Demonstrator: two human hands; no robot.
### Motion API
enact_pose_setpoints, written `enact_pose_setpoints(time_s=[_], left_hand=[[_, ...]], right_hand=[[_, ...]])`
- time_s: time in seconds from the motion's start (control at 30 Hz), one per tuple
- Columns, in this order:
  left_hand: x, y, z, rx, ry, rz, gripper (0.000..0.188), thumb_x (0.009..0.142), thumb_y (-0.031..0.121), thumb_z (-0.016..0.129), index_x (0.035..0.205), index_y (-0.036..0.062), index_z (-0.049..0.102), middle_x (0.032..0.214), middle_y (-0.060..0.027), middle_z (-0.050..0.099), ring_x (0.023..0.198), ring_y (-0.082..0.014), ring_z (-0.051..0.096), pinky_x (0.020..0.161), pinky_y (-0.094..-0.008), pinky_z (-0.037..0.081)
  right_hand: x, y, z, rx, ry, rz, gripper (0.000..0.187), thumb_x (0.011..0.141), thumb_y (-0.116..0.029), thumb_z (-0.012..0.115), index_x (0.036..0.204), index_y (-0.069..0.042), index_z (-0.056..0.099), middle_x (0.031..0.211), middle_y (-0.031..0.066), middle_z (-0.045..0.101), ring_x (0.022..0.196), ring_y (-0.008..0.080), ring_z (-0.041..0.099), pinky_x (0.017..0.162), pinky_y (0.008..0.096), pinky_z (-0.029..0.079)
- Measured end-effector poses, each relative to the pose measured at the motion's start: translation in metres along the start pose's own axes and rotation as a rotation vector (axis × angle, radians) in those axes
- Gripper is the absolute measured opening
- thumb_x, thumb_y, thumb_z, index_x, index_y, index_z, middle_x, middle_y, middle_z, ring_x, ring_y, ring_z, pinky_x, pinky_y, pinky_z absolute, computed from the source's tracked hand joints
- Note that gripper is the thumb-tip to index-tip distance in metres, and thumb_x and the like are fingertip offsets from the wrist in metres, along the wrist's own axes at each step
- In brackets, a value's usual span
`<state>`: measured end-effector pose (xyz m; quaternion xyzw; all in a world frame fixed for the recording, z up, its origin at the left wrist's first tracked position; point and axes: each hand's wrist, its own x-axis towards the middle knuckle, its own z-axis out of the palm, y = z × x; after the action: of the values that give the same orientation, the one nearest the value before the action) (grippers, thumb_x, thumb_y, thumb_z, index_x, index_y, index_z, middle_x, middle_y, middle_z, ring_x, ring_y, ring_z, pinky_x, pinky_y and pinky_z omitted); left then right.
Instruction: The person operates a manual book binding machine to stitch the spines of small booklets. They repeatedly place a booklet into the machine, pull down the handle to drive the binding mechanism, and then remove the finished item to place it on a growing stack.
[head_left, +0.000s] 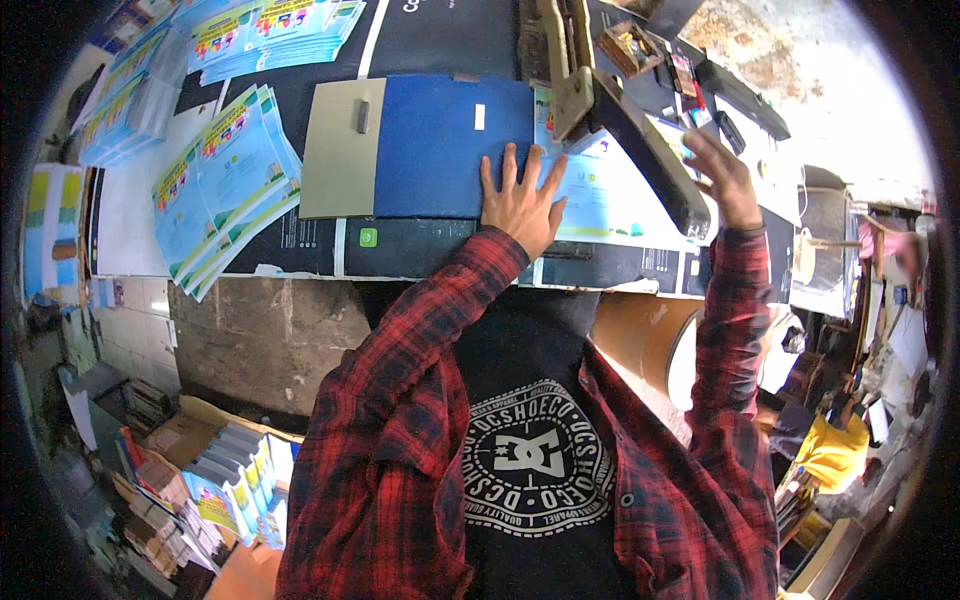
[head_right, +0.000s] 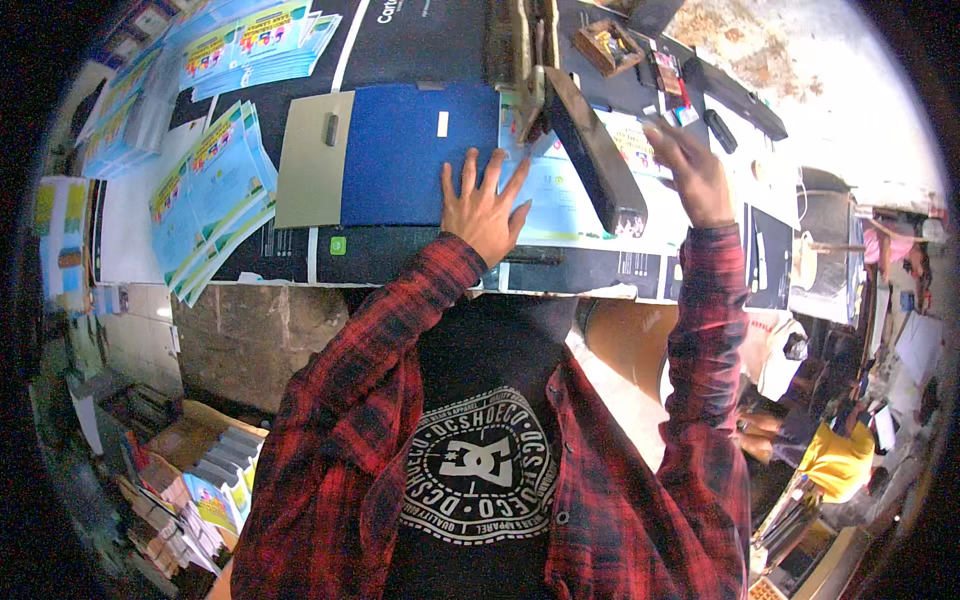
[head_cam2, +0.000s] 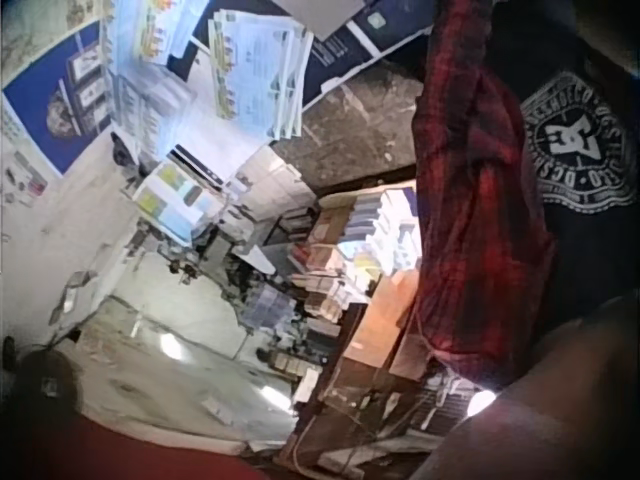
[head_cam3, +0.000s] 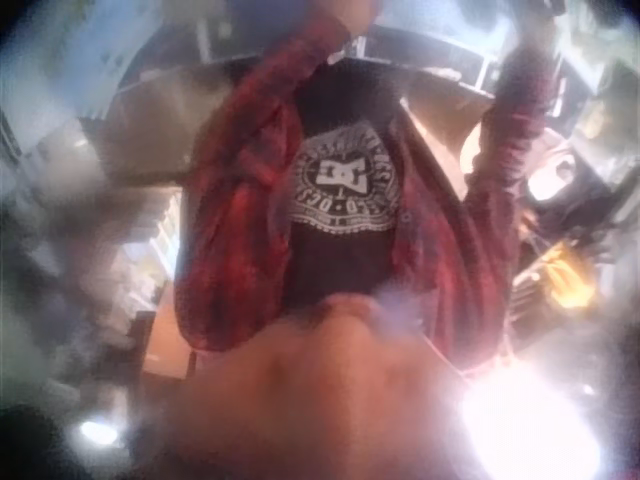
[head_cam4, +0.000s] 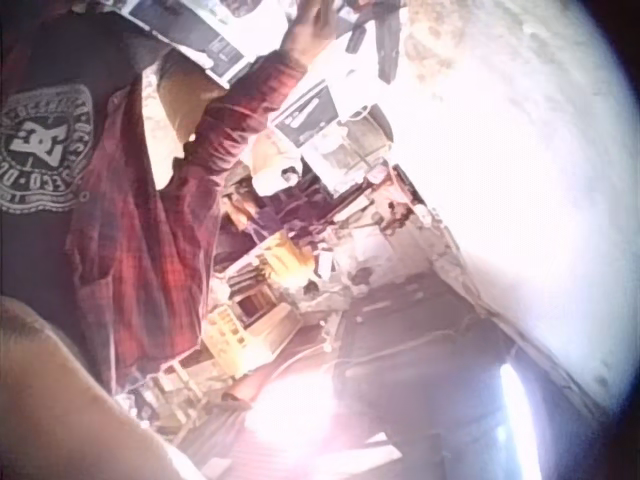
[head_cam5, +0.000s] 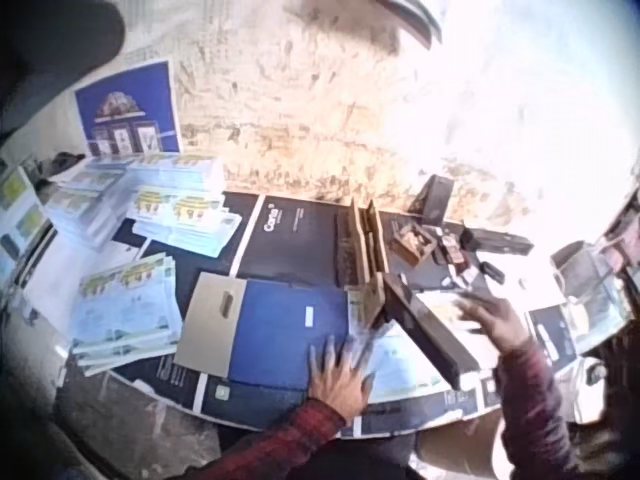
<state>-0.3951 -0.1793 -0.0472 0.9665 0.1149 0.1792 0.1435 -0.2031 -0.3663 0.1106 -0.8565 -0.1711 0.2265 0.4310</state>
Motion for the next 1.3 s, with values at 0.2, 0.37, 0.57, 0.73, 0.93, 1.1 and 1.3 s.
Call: enact_pose_setpoints(time_s=[0.2, 0.37, 0.57, 0.73, 0.93, 1.1, 1.3], left_hand=[[0.01, 0.016, 0.011, -0.028, -0.073, -0.009, 0.055, 0.091, 0.042, 0.054, 0.143, 0.0227, 0.048, 0.148, -0.0159, 0.036, 0.138, -0.0451, 0.028, 0.105, -0.0764, 0.017], [0.0, -0.004, 0.001, -0.007, -0.062, -0.093, 0.055, 0.09, 0.041, 0.056, 0.141, 0.0223, 0.05, 0.148, -0.0164, 0.036, 0.139, -0.043, 0.028, 0.105, -0.0771, 0.015], [-0.007, -0.032, -0.019, 0.025, -0.082, -0.144, 0.055, 0.089, 0.042, 0.058, 0.139, 0.0211, 0.052, 0.146, -0.0174, 0.038, 0.138, -0.0442, 0.031, 0.105, -0.0772, 0.017], [-0.008, -0.04, -0.019, 0.008, -0.054, -0.111, 0.054, 0.089, 0.042, 0.058, 0.138, 0.0208, 0.053, 0.146, -0.0177, 0.039, 0.137, -0.0441, 0.032, 0.105, -0.0768, 0.016], [-0.003, -0.036, -0.014, 0.008, -0.061, -0.11, 0.053, 0.092, 0.047, 0.054, 0.137, 0.0201, 0.053, 0.146, -0.0176, 0.039, 0.137, -0.0433, 0.032, 0.104, -0.0762, 0.018], [-0.005, -0.041, -0.022, 0.087, -0.061, -0.131, 0.051, 0.094, 0.049, 0.051, 0.137, 0.0205, 0.053, 0.144, -0.016, 0.042, 0.137, -0.0413, 0.033, 0.104, -0.0753, 0.019], [-0.005, -0.032, -0.018, -0.006, -0.011, -0.146, 0.048, 0.092, 0.045, 0.056, 0.132, 0.0205, 0.056, 0.144, -0.0157, 0.042, 0.138, -0.0414, 0.032, 0.105, -0.0743, 0.018]], right_hand=[[0.055, 0.283, -0.065, -0.414, 0.463, -0.111, 0.087, 0.073, -0.049, 0.081, 0.138, -0.003, 0.046, 0.125, 0.0226, 0.061, 0.111, 0.0337, 0.063, 0.093, 0.0428, 0.051], [0.061, 0.227, -0.007, -0.566, 0.351, -0.152, 0.078, 0.071, -0.032, 0.088, 0.135, -0.005, 0.051, 0.135, 0.0196, 0.054, 0.121, 0.0292, 0.056, 0.102, 0.0385, 0.045], [0.046, 0.149, 0.043, -0.661, 0.18, -0.051, 0.093, 0.074, -0.051, 0.082, 0.144, -0.003, 0.044, 0.146, 0.0225, 0.045, 0.137, 0.0356, 0.04, 0.115, 0.0421, 0.03], [0.027, 0.114, 0.049, -0.714, 0.221, -0.416, 0.067, 0.081, -0.047, 0.073, 0.135, -0.011, 0.054, 0.123, 0.0205, 0.06, 0.105, 0.0357, 0.061, 0.092, 0.0452, 0.047], [0.028, 0.027, 0.017, -0.536, 0.26, -0.495, 0.048, 0.093, -0.026, 0.057, 0.138, -0.009, 0.052, 0.122, 0.021, 0.062, 0.109, 0.033, 0.062, 0.092, 0.0385, 0.049], [-0.029, -0.122, 0.068, -0.645, -0.12, -0.645, 0.047, 0.099, -0.026, 0.051, 0.14, -0.004, 0.048, 0.137, 0.0237, 0.052, 0.122, 0.0372, 0.055, 0.1, 0.0382, 0.046], [-0.055, 0.002, 0.166, -0.728, 0.356, -0.628, 0.105, 0.075, -0.036, 0.076, 0.15, 0.009, 0.018, 0.154, 0.0326, 0.021, 0.142, 0.0477, 0.026, 0.116, 0.0501, 0.025]])
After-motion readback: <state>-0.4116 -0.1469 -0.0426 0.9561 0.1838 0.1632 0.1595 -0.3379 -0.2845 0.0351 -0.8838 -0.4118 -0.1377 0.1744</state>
